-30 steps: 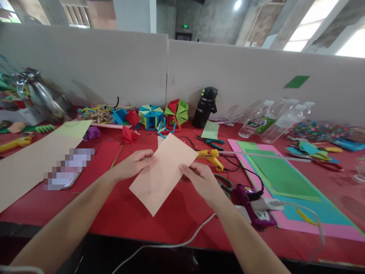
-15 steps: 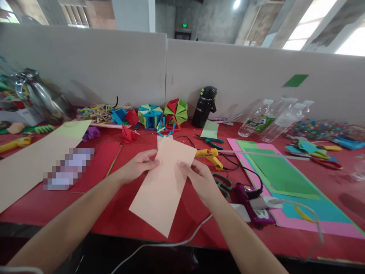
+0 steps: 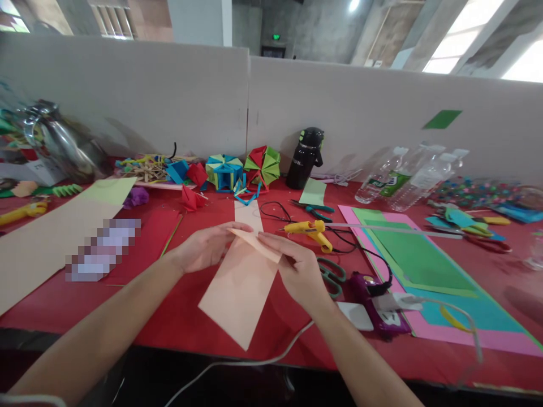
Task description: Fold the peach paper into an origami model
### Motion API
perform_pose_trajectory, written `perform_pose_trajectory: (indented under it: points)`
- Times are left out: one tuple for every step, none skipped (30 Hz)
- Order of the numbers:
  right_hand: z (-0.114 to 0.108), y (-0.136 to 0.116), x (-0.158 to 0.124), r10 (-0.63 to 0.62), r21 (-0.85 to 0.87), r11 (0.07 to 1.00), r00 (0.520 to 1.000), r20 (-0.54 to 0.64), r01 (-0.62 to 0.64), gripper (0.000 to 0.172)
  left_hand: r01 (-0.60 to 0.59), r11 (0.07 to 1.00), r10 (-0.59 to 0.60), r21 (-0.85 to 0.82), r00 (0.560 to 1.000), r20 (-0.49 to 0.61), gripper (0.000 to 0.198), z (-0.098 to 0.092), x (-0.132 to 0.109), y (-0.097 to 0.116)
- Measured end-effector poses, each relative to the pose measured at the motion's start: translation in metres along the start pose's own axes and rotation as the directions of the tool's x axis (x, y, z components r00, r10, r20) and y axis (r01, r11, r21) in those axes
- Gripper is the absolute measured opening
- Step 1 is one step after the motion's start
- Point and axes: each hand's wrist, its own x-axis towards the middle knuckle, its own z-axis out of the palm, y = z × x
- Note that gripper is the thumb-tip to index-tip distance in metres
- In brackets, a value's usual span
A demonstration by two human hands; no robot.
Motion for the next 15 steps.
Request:
perform_pose_trajectory:
  points:
    - [0.0, -0.0002, -0.001, -0.053, -0.056, 0.997, 0.999, -0.01, 0.052, 0.051, 0.029, 0.999, -0.028, -0.031, 0.999, 0.029, 0.047, -0.001, -0.0004, 0.0011]
    - [0.0002, -0.0003, -0.0022, -0.096, -0.113, 0.989, 0.995, -0.02, 0.093, 0.054, 0.055, 0.998, -0.053, -0.044, 0.998, 0.044, 0.053, -0.0019, -0.0005, 0.0016]
    - [0.0007, -0.0002, -0.0037, -0.129, -0.166, 0.979, 0.991, -0.028, 0.122, 0.057, 0.079, 0.996, -0.078, -0.036, 0.996, 0.044, 0.059, -0.0026, -0.0002, 0.0016]
    - [0.0013, 0.0, -0.0051, -0.154, -0.212, 0.967, 0.988, -0.03, 0.145, 0.058, 0.101, 0.995, -0.1, -0.012, 0.994, 0.033, 0.065, -0.0033, 0.0002, 0.0011]
    - [0.0018, 0.0004, -0.0066, -0.179, -0.248, 0.954, 0.983, -0.028, 0.167, 0.059, 0.121, 0.992, -0.121, 0.022, 0.992, 0.017, 0.068, -0.0039, 0.0007, 0.0003]
    - [0.0021, 0.0007, -0.0078, -0.205, -0.276, 0.942, 0.978, -0.024, 0.191, 0.06, 0.14, 0.988, -0.14, 0.06, 0.99, -0.003, 0.069, -0.0045, 0.001, -0.0007]
    - [0.0023, 0.001, -0.0088, -0.227, -0.295, 0.932, 0.974, -0.018, 0.211, 0.06, 0.151, 0.983, -0.148, 0.102, 0.988, -0.034, 0.067, -0.0051, 0.0011, -0.0017]
    - [0.0023, 0.0012, -0.0094, -0.24, -0.307, 0.925, 0.971, -0.013, 0.225, 0.06, 0.15, 0.978, -0.14, 0.146, 0.987, -0.075, 0.063, -0.0057, 0.0009, -0.0024]
    - [0.0022, 0.0011, -0.0097, -0.244, -0.313, 0.922, 0.97, -0.014, 0.227, 0.058, 0.138, 0.972, -0.118, 0.189, 0.987, -0.11, 0.059, -0.0062, 0.0005, -0.0029]
    - [0.002, 0.0009, -0.0094, -0.235, -0.317, 0.924, 0.972, -0.03, 0.214, 0.055, 0.118, 0.966, -0.091, 0.23, 0.988, -0.123, 0.058, -0.0066, -0.0002, -0.003]
    - [0.0018, 0.0006, -0.0088, -0.206, -0.318, 0.931, 0.977, -0.063, 0.176, 0.05, 0.095, 0.96, -0.069, 0.264, 0.992, -0.108, 0.058, -0.0067, -0.0009, -0.0028]
    - [0.0016, 0.0003, -0.0079, -0.16, -0.316, 0.941, 0.981, -0.106, 0.119, 0.043, 0.074, 0.955, -0.056, 0.286, 0.996, -0.071, 0.059, -0.0066, -0.0015, -0.0025]
    - [0.0015, 0.0001, -0.0067, -0.105, -0.307, 0.95, 0.983, -0.148, 0.055, 0.035, 0.06, 0.953, -0.055, 0.295, 0.998, -0.027, 0.059, -0.0062, -0.0019, -0.0022]
    - [0.0015, 0.0001, -0.0054, -0.046, -0.288, 0.958, 0.983, -0.175, -0.007, 0.029, 0.057, 0.954, -0.06, 0.296, 0.998, 0.003, 0.056, -0.0055, -0.0019, -0.002]
    - [0.0015, 0.0003, -0.0041, 0.011, -0.257, 0.965, 0.983, -0.181, -0.059, 0.025, 0.058, 0.954, -0.062, 0.295, 0.998, 0.004, 0.052, -0.0045, -0.0015, -0.0021]
